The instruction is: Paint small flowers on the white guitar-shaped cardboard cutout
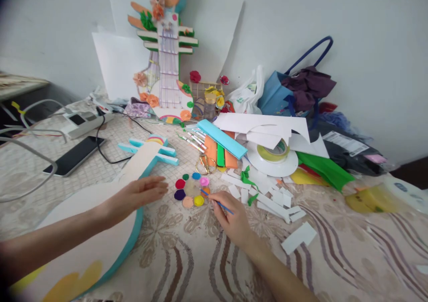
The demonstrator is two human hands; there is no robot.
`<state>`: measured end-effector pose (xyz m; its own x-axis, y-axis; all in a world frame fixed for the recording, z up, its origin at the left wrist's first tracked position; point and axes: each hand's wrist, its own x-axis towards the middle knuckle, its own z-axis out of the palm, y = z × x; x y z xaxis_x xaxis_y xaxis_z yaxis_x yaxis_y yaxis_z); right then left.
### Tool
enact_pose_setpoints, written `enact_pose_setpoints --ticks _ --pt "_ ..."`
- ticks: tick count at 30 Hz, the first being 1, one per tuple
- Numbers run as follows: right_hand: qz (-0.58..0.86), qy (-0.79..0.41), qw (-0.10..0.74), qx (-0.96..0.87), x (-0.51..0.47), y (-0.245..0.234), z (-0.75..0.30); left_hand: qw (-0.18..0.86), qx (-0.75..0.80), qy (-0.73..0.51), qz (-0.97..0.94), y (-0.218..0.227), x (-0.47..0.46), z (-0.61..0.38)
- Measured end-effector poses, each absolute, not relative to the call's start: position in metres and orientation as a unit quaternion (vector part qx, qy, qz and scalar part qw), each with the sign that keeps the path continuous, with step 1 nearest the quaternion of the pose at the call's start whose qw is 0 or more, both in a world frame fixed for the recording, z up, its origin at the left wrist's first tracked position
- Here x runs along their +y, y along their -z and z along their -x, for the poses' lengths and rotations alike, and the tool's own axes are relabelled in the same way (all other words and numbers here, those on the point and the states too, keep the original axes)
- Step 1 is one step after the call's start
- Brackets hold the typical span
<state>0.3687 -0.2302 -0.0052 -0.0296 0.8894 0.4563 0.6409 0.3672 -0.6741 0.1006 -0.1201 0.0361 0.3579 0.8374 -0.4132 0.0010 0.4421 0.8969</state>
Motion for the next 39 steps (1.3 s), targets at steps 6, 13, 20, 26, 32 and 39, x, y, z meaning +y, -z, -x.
enact_pose_setpoints --ticks 6,13,20,26,32,39 --pt "0.534 -0.117 0.439 -0.713 -0.23 0.002 -0.365 0.253 0.54 -0.286 -0.751 -0.043 -0.075 -0.069" --pt "0.534 -0.131 0.431 -0.716 -0.231 0.006 -0.367 0.138 0.588 -0.094 -0.792 -0.03 -0.063 -0.074" --pt "0.526 -0.11 0.45 -0.713 -0.232 0.001 -0.365 0.124 0.571 -0.086 -0.807 -0.023 -0.057 -0.076" --pt "0.523 -0.111 0.456 -0.712 -0.233 0.0 -0.364 0.109 0.544 -0.117 -0.824 -0.018 -0.038 -0.072" --pt "0.507 -0.138 0.449 -0.723 -0.234 0.001 -0.363 0.111 0.538 -0.128 -0.826 -0.018 -0.01 -0.074" --pt "0.49 -0.163 0.442 -0.734 -0.236 0.004 -0.362 0.139 0.515 -0.141 -0.834 -0.039 -0.028 -0.081"
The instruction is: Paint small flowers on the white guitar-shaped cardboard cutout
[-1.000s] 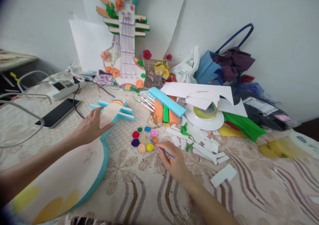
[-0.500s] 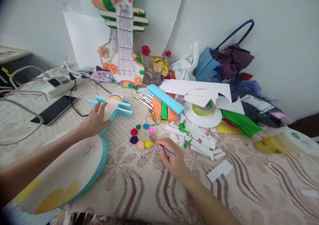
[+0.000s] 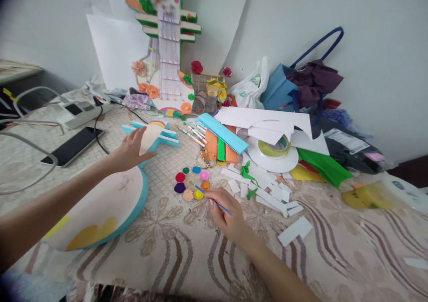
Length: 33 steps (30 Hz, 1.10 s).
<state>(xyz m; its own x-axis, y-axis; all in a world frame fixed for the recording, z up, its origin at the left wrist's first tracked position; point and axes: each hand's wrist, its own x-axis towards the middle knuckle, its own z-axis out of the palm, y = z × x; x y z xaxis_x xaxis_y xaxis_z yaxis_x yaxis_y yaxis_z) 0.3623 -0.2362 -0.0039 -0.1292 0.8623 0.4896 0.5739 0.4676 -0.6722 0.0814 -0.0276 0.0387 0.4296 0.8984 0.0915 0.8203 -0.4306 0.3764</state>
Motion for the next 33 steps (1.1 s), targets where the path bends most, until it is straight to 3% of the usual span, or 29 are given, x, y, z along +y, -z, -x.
enact_pose_setpoints --ticks 5,10,17,33 --pt "0.485 -0.142 0.429 -0.749 -0.235 0.004 -0.361 0.179 0.388 -0.211 -0.879 -0.042 -0.125 -0.098" --pt "0.474 -0.108 0.391 -0.782 -0.234 0.005 -0.36 0.231 0.396 -0.261 -0.849 -0.009 -0.187 -0.116" --pt "0.465 -0.094 0.38 -0.794 -0.232 0.009 -0.358 0.305 0.445 -0.315 -0.781 0.021 -0.19 -0.124" --pt "0.471 -0.092 0.373 -0.794 -0.229 0.004 -0.354 0.504 0.404 -0.398 -0.651 0.028 -0.181 -0.132"
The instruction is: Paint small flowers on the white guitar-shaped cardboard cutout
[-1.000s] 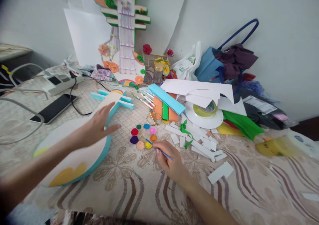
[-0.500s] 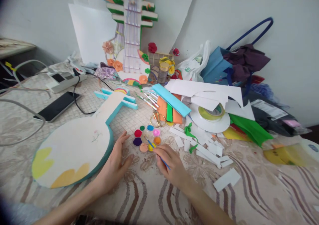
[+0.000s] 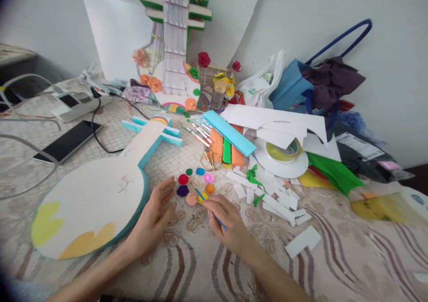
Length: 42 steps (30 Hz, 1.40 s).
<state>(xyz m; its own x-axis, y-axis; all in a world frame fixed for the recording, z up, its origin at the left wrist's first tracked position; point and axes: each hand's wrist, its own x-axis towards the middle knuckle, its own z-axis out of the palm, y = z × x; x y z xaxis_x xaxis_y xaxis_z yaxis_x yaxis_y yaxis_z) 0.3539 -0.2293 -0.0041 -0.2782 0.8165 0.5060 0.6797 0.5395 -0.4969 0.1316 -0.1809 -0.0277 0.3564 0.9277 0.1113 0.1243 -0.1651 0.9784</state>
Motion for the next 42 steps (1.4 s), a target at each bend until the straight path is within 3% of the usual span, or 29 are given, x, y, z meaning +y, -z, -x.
enact_pose_setpoints --ticks 10,42 --pt "0.483 -0.097 0.39 -0.778 -0.2307 0.0009 -0.3542 0.557 0.396 -0.401 -0.61 0.0251 -0.1773 -0.1325" --pt "0.48 -0.099 0.394 -0.778 -0.2287 0.0003 -0.3535 0.525 0.423 -0.373 -0.637 0.0233 -0.1744 -0.1323"
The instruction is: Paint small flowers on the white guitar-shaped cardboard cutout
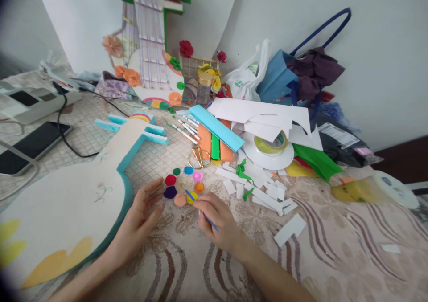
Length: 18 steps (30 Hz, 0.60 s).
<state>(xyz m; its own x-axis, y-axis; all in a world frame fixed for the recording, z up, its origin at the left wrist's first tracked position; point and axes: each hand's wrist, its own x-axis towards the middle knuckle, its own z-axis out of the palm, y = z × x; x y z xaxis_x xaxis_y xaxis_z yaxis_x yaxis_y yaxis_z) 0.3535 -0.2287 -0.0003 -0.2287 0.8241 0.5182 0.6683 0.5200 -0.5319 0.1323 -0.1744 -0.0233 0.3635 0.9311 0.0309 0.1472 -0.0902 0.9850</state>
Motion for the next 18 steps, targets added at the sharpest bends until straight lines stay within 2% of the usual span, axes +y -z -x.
enact_pose_setpoints --ticks 18 --pt "0.505 -0.119 0.39 -0.761 -0.2285 0.0013 -0.3527 0.525 0.422 -0.374 -0.637 0.0229 -0.1739 -0.1327"
